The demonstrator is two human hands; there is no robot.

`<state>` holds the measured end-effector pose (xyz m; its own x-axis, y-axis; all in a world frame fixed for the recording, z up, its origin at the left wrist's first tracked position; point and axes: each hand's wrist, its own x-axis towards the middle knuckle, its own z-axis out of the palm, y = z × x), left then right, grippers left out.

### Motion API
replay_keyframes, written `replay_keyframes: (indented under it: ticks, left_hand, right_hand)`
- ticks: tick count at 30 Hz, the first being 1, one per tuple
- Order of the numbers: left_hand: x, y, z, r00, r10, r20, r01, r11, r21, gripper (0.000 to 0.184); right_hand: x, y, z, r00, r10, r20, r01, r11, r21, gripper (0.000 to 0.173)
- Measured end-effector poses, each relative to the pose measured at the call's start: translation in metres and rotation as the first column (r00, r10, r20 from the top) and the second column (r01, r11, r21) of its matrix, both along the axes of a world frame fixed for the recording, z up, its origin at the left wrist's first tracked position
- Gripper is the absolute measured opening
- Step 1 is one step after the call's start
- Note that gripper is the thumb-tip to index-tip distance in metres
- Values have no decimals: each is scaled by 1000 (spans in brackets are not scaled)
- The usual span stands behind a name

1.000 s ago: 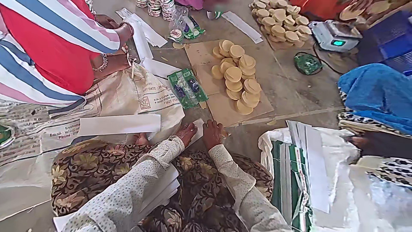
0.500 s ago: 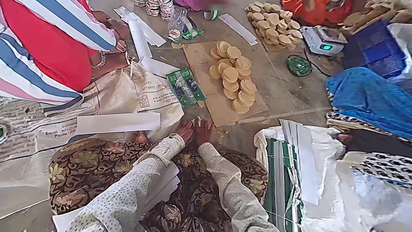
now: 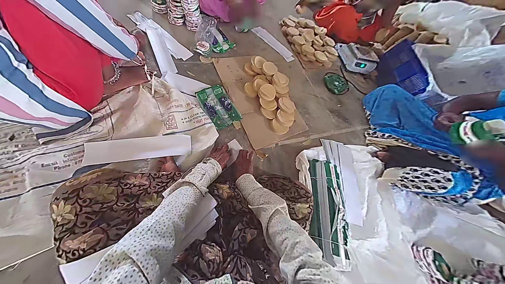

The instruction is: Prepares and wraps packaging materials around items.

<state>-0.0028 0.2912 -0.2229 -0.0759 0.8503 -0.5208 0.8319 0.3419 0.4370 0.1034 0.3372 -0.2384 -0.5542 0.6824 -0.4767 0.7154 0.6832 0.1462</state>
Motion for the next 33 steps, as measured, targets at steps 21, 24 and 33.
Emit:
replay_keyframes:
  ticks: [21,24,33]
  left_hand:
    - [0,-2,-26,999,-25,-39,25,1000,13,80]
    - [-4,-21,-8,995,96,26,-97,995,30,86]
    - [-48,-112,13,919,321,230,-306,947,-98,59]
  right_hand:
    - [25,12,21,995,-100,-7,100,994,-50,44]
    - [41,26,30,973,-183,-139,183,983,-19,51]
    - [62,55,16,712,-478,-515,377,878,-294,44]
